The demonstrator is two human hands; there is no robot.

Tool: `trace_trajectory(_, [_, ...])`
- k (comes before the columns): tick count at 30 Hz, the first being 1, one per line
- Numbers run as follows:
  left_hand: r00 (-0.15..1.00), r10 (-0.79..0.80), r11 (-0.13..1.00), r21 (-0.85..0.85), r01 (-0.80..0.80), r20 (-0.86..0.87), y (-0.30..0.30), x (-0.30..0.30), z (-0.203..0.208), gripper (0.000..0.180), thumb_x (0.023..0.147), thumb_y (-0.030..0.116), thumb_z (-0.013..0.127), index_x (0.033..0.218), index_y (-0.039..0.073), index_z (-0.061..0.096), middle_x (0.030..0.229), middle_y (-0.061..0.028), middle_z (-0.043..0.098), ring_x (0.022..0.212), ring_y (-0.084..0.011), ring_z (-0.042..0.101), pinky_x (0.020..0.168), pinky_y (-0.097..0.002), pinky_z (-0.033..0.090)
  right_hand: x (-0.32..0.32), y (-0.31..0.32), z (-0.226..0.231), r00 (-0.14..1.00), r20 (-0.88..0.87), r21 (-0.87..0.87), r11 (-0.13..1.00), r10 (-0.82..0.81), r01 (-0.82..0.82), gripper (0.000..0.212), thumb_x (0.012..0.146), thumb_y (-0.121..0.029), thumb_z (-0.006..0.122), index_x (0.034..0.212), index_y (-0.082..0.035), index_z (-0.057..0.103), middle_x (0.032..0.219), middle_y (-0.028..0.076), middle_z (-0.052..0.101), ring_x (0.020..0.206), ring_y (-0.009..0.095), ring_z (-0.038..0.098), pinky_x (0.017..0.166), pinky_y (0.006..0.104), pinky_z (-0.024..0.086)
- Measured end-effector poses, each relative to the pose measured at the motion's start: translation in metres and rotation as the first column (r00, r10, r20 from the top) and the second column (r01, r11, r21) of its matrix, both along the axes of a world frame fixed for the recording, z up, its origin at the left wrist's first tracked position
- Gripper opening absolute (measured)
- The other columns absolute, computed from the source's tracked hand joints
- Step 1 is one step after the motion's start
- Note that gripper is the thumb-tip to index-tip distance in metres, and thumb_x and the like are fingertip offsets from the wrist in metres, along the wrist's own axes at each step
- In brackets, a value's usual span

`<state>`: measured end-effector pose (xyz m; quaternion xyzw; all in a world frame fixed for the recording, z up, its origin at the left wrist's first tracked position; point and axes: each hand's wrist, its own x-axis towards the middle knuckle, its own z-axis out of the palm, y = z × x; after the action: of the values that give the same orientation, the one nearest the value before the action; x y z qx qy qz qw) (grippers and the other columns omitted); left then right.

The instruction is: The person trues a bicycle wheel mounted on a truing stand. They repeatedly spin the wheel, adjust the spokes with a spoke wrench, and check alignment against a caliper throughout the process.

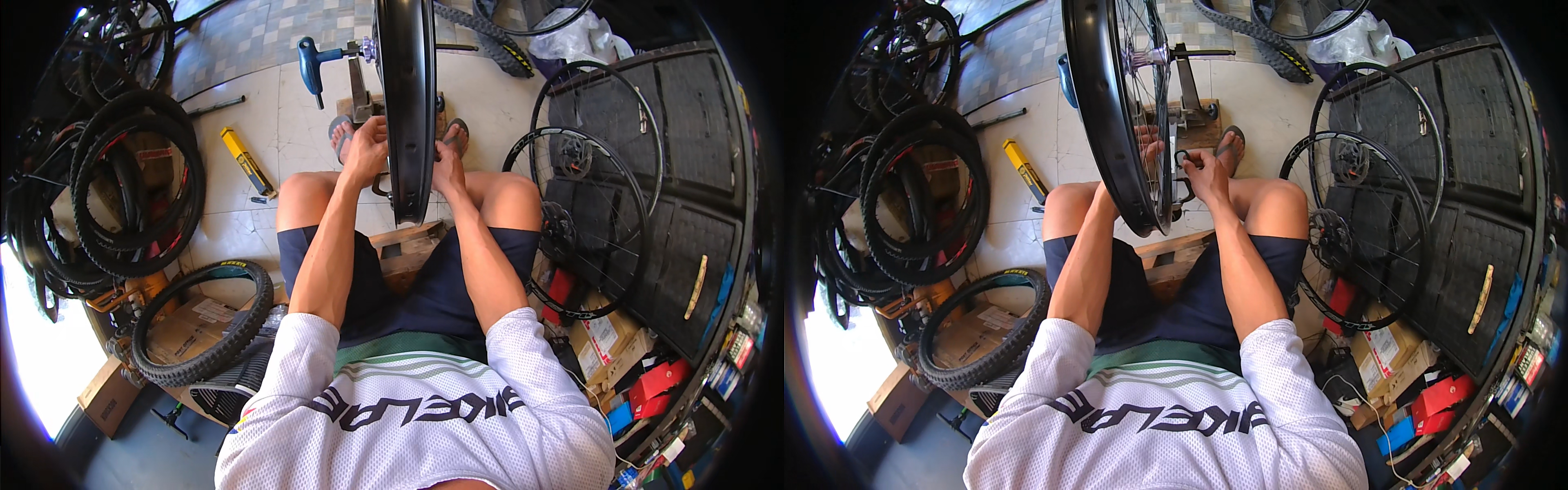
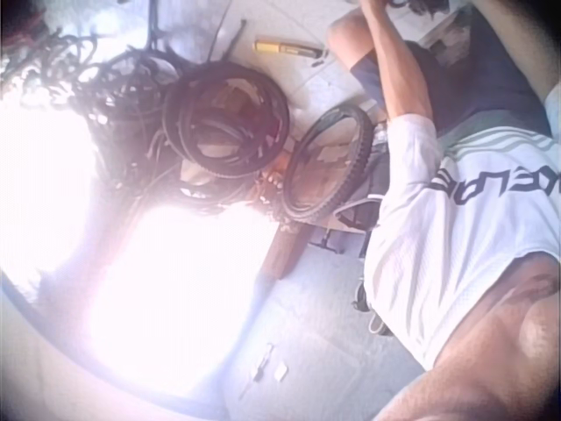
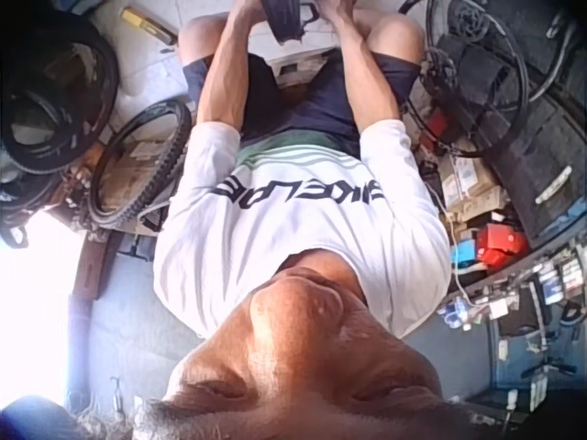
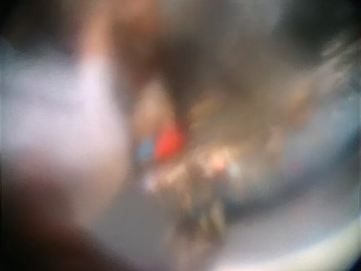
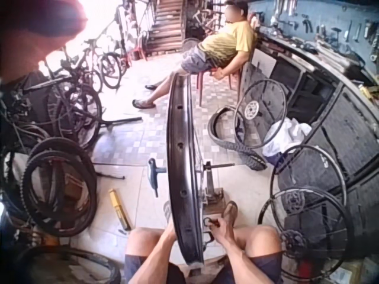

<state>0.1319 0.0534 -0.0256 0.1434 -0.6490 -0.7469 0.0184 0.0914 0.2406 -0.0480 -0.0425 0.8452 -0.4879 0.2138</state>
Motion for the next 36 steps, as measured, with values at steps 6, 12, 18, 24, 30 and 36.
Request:
trace_trajectory(6, [1.000, 0.004, 0.987, -0.158, -0.007, -0.019, 0.001, -0.017, -0.027, 0.044, 0.090, 0.011, 0.068, 0.129, -0.003, 0.054, 0.115, -0.0146, 0.069, 0.102, -0.0217, 0.067, 0.083, -0.0294, 0.054, 0.000, 0.008, -0.001, 0.998, -0.023, -0.046, 0.998, -0.050, 0.049, 0.020, 0.087, -0.015, 0.069, 0.099, 0.001, 0.069, 0.087, 0.011, 0.073, 0.080, 0.020, 0.070, 0.076, 0.0313, 0.053])
trace_trajectory(12, [0.999, 0.036, 0.988, -0.149, -0.041, -0.034, -0.007, -0.027, -0.062, 0.045, 0.090, 0.016, 0.069, 0.131, 0.002, 0.055, 0.118, -0.0158, 0.068, 0.107, -0.0274, 0.068, 0.088, -0.0333, 0.054, 0.000, 0.007, -0.005, 0.999, -0.036, -0.037, 0.999, -0.018, 0.017, 0.023, 0.089, -0.020, 0.068, 0.101, 0.000, 0.068, 0.088, 0.012, 0.074, 0.081, 0.021, 0.071, 0.076, 0.0323, 0.053])
trace_trajectory(18, [0.999, 0.034, 0.971, -0.237, -0.039, -0.024, -0.003, -0.017, -0.050, 0.047, 0.090, 0.019, 0.069, 0.132, 0.003, 0.055, 0.115, -0.0178, 0.069, 0.107, -0.0274, 0.068, 0.088, -0.0336, 0.054, -0.001, 0.005, -0.002, 0.999, -0.030, -0.047, 0.998, -0.032, 0.031, 0.020, 0.089, -0.015, 0.069, 0.100, 0.001, 0.068, 0.087, 0.011, 0.074, 0.080, 0.019, 0.070, 0.074, 0.0308, 0.054])
trace_trajectory(24, [1.000, 0.022, 0.967, -0.253, -0.016, 0.021, 0.004, 0.010, 0.001, 0.052, 0.089, 0.025, 0.070, 0.129, -0.004, 0.054, 0.109, -0.0191, 0.071, 0.096, -0.0231, 0.069, 0.084, -0.0319, 0.053, 0.001, 0.004, -0.017, 0.999, -0.013, -0.128, 0.991, -0.047, 0.045, 0.022, 0.088, -0.016, 0.069, 0.100, 0.001, 0.069, 0.086, 0.010, 0.073, 0.079, 0.017, 0.070, 0.074, 0.0307, 0.054])
trace_trajectory(30, [0.988, 0.070, 0.915, -0.403, -0.009, 0.135, 0.016, 0.026, 0.093, 0.058, 0.090, 0.034, 0.069, 0.127, -0.007, 0.051, 0.096, -0.0198, 0.073, 0.087, -0.0195, 0.068, 0.078, -0.0305, 0.052, 0.004, 0.012, -0.017, 0.998, -0.043, -0.100, 0.994, -0.036, 0.031, 0.022, 0.087, -0.017, 0.069, 0.099, 0.001, 0.069, 0.086, 0.010, 0.073, 0.078, 0.017, 0.069, 0.073, 0.0307, 0.053])
trace_trajectory(36, [0.994, 0.096, 0.891, -0.449, -0.061, 0.057, 0.009, 0.023, 0.113, 0.050, 0.092, 0.042, 0.065, 0.102, -0.007, 0.063, 0.079, -0.0155, 0.070, 0.072, -0.0153, 0.061, 0.068, -0.0310, 0.050, 0.008, 0.011, -0.005, 0.996, -0.082, -0.067, 0.998, -0.016, 0.011, 0.020, 0.087, -0.015, 0.069, 0.098, 0.002, 0.069, 0.086, 0.011, 0.073, 0.078, 0.018, 0.068, 0.073, 0.0324, 0.053])
